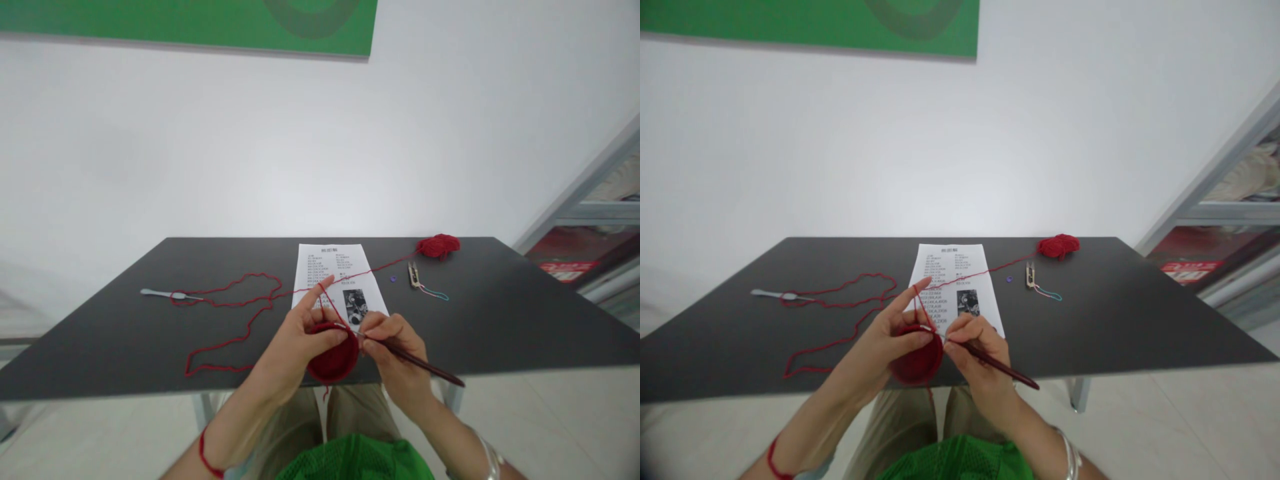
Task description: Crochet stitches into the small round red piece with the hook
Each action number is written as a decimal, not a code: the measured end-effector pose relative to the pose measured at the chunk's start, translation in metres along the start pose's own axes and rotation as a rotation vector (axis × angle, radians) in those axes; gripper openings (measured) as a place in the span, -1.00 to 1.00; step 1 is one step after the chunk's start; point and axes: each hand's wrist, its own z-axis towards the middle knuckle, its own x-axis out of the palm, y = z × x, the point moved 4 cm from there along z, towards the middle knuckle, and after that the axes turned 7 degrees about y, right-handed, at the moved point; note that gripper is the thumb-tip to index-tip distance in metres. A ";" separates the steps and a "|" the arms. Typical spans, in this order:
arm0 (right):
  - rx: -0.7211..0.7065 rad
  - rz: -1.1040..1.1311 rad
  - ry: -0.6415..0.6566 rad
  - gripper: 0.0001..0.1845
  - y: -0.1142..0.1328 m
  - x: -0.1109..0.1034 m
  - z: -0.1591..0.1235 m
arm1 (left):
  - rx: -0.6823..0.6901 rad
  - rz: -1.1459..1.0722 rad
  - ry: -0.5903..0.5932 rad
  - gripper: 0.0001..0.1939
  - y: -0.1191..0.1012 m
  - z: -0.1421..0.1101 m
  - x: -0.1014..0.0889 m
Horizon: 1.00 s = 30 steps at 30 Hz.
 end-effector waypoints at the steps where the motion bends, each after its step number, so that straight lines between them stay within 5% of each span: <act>1: -0.017 -0.011 -0.009 -0.90 -0.001 0.000 -0.001 | -0.007 -0.007 -0.006 -0.10 0.001 0.000 -0.001; 6: -0.188 -0.190 -0.032 -0.83 0.004 0.007 -0.004 | 0.066 0.029 -0.037 -0.01 0.003 -0.001 0.001; 12: -0.631 -0.895 0.281 -0.77 0.020 0.019 0.002 | 0.149 0.120 -0.121 -0.02 0.003 -0.004 0.006; 16: -0.856 -1.124 0.226 -0.78 0.018 0.018 -0.001 | 0.103 -0.046 -0.114 -0.06 0.006 -0.002 0.008; 19: -0.765 -0.843 0.159 -0.76 0.015 0.017 0.000 | -0.036 -0.200 -0.057 -0.08 0.008 0.000 0.008; 24: -0.304 -0.305 0.005 -0.89 0.002 0.007 0.004 | -0.079 -0.248 -0.058 -0.08 0.006 0.001 0.001; 30: -0.266 -0.269 0.041 -0.80 0.007 -0.004 -0.005 | -0.026 -0.183 -0.024 -0.11 0.004 0.003 -0.003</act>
